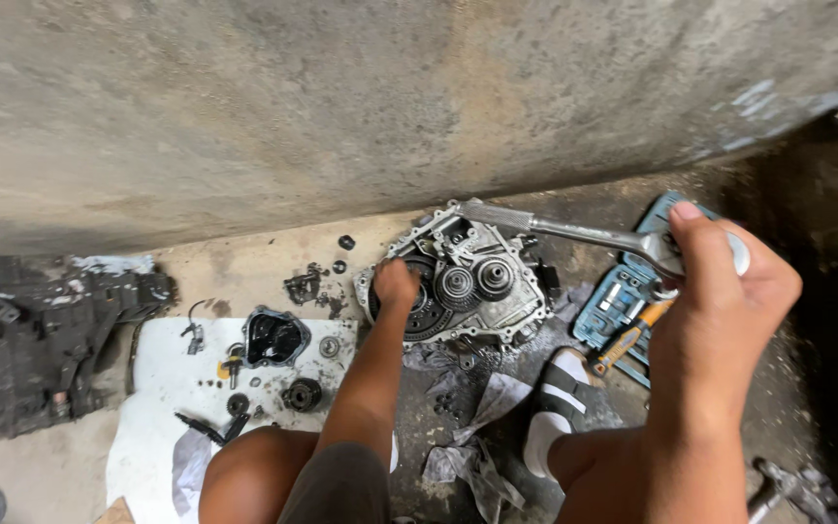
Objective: The person sits on the floor and uses a ratchet wrench to tighten bolts on an engine block. They adjust the internal gears and camshafts by hand, then continue tightening bolts in sequence.
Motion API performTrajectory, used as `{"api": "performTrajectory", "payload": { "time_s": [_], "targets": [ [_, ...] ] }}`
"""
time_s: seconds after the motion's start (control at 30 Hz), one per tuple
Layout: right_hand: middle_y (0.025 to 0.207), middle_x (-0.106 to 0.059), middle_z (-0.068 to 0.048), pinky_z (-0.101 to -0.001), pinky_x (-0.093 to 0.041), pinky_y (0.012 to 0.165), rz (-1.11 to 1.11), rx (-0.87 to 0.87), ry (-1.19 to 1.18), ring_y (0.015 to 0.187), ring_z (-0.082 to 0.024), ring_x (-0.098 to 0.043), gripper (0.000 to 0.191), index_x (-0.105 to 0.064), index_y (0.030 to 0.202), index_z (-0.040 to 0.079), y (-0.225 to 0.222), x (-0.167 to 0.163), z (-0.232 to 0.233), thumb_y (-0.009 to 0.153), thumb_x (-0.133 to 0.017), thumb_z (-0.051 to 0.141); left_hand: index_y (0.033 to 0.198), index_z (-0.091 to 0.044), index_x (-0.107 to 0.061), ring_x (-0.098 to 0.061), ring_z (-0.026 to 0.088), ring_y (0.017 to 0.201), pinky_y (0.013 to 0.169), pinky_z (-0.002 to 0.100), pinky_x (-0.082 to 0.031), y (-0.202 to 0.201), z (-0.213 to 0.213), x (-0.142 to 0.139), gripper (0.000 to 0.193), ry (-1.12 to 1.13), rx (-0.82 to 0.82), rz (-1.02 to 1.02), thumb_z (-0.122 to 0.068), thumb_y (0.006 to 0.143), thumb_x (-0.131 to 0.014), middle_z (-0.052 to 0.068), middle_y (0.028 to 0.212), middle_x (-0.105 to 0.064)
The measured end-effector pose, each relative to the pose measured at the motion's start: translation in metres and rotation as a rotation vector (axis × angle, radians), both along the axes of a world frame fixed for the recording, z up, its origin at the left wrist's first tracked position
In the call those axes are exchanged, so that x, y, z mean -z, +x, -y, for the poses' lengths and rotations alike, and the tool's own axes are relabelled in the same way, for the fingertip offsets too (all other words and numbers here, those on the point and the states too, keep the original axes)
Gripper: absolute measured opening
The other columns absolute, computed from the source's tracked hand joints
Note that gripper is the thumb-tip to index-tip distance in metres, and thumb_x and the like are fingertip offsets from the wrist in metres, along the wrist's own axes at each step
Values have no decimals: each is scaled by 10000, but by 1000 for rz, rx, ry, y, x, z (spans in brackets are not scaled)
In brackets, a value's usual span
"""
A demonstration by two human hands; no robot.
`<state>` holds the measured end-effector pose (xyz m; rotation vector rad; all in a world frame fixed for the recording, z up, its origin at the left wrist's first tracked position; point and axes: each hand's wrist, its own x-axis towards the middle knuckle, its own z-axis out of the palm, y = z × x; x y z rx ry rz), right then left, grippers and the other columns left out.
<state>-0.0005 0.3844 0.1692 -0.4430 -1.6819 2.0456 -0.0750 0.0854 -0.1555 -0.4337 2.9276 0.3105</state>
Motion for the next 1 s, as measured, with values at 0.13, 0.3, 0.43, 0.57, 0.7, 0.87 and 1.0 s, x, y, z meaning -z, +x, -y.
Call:
{"api": "performTrajectory", "payload": {
  "time_s": [0.13, 0.3, 0.43, 0.57, 0.7, 0.87, 1.0],
  "targets": [
    [732, -541, 61, -249, -280, 621, 16, -4, -48, 651, -33, -405, 304, -603, 724, 56, -4, 3, 0, 1011, -702, 63, 923, -21, -761, -651, 369, 1101, 922, 468, -548, -5, 0, -11, 399, 21, 62, -7, -414, 853, -760, 202, 1094, -714],
    [681, -514, 49, -252, -265, 584, 2, -32, -29, 597, -47, -389, 393, -560, 678, 56, -3, 0, 1, 1039, -711, 79, 902, 5, -734, -677, 380, 919, 821, 485, -551, 2, 8, -28, 423, 123, -18, -232, -417, 915, -735, 216, 944, -721],
    [690, -519, 39, -278, -295, 604, -33, -36, 30, 614, -70, -417, 361, -581, 696, 83, -2, 2, 1, 1033, -710, 94, 848, -13, -688, -658, 254, 699, 694, 419, -523, 49, 8, -20, 341, 585, -593, -403, -345, 924, -682, 113, 772, -701],
    [722, -525, 15, -275, -324, 594, -68, -78, 50, 624, -77, -441, 317, -579, 778, 62, 5, 15, -4, 1068, -701, 100, 811, -5, -663, -544, 218, 645, 639, 409, -475, 140, -12, 18, 274, 810, -699, -585, -232, 963, -638, 82, 695, -625],
    [777, -560, -57, -292, -326, 592, -73, -127, -98, 605, -120, -419, 241, -646, 922, -5, 15, 34, -10, 1137, -670, 101, 882, 38, -628, -508, 244, 659, 638, 450, -383, 229, -36, 47, 311, 1312, -911, -350, -232, 1030, -673, 104, 715, -611],
    [748, -534, -84, -299, -335, 596, -93, -184, -97, 579, -134, -389, 308, -591, 897, 14, 17, 51, -18, 1172, -660, 136, 942, -40, -785, -725, 392, 899, 808, 472, -546, 282, -40, 45, 330, 593, -811, 64, -318, 790, -691, 229, 929, -748],
    [740, -517, -68, -298, -344, 597, -118, -202, -107, 574, -129, -393, 275, -600, 926, 17, 17, 58, -19, 1172, -661, 123, 954, -21, -775, -706, 432, 969, 849, 481, -548, 292, -43, 42, 403, 520, -784, 99, -405, 866, -691, 254, 957, -728]
  ]
}}
